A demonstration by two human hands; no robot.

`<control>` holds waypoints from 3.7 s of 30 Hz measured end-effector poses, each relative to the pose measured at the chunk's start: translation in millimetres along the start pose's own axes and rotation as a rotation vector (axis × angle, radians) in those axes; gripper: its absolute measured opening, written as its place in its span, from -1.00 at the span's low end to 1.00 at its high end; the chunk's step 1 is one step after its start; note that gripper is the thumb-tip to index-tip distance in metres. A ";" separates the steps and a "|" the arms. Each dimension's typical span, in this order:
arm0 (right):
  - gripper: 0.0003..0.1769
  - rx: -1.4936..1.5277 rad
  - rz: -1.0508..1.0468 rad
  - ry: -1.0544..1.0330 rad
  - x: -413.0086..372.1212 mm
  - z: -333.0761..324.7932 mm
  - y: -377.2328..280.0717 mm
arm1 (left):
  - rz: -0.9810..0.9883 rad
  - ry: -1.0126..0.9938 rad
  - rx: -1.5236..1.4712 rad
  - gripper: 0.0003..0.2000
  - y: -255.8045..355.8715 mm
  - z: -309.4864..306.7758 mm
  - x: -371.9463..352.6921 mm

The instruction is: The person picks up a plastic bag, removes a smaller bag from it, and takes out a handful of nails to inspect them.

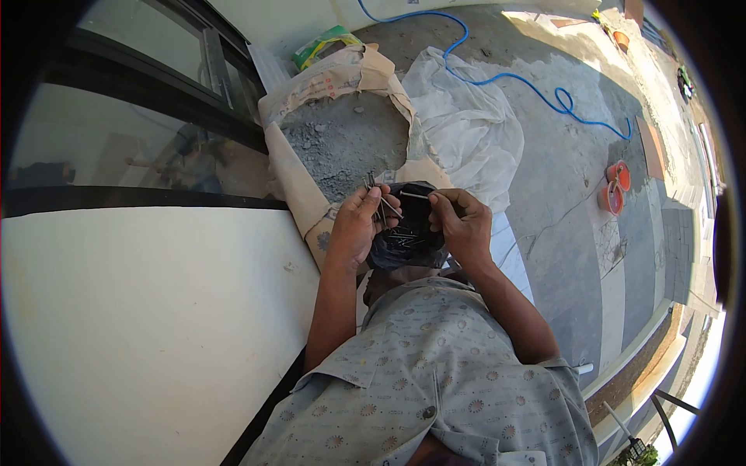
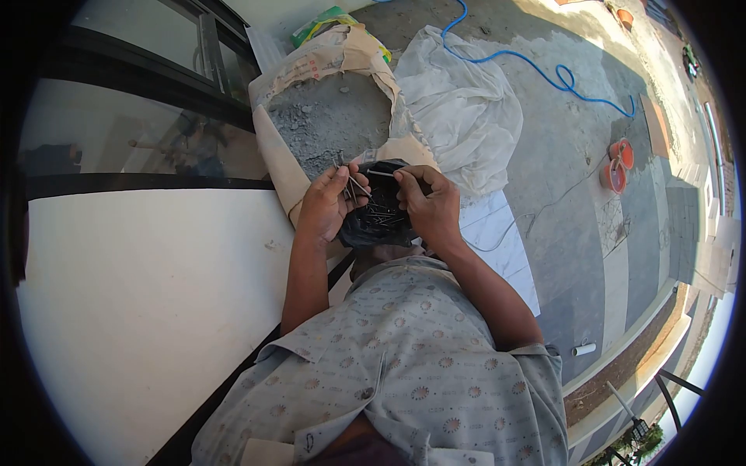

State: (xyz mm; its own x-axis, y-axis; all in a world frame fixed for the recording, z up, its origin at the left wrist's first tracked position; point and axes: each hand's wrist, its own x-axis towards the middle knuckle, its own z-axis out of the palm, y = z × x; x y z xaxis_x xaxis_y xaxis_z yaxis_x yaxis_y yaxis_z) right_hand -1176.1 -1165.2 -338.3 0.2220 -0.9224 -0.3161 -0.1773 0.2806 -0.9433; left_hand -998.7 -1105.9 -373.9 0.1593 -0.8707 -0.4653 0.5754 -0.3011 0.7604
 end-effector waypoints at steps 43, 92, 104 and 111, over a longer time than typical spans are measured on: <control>-0.82 0.026 0.123 -0.457 13.9 12.5 12.1 | -0.026 -0.039 -0.037 -0.70 -6.5 -1.9 5.8; -0.85 -0.529 -0.485 -0.261 0.8 -8.6 -5.2 | 0.041 0.178 -0.083 -0.72 1.4 -6.3 5.8; -0.86 -0.333 -0.589 -0.277 3.6 19.1 11.4 | 0.007 0.081 -0.340 -0.78 -1.6 1.2 4.9; -0.87 -1.158 -0.533 -0.540 7.6 18.8 69.4 | 0.006 0.076 -0.312 -0.82 -4.1 -5.9 8.1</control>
State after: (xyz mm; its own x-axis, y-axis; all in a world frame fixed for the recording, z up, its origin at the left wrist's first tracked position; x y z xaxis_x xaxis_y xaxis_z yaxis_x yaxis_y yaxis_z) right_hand -1168.7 -1147.8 -408.0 0.8067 -0.5569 -0.1976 -0.5825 -0.6931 -0.4247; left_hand -995.0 -1109.4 -383.4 0.2164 -0.8369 -0.5027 0.7906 -0.1519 0.5932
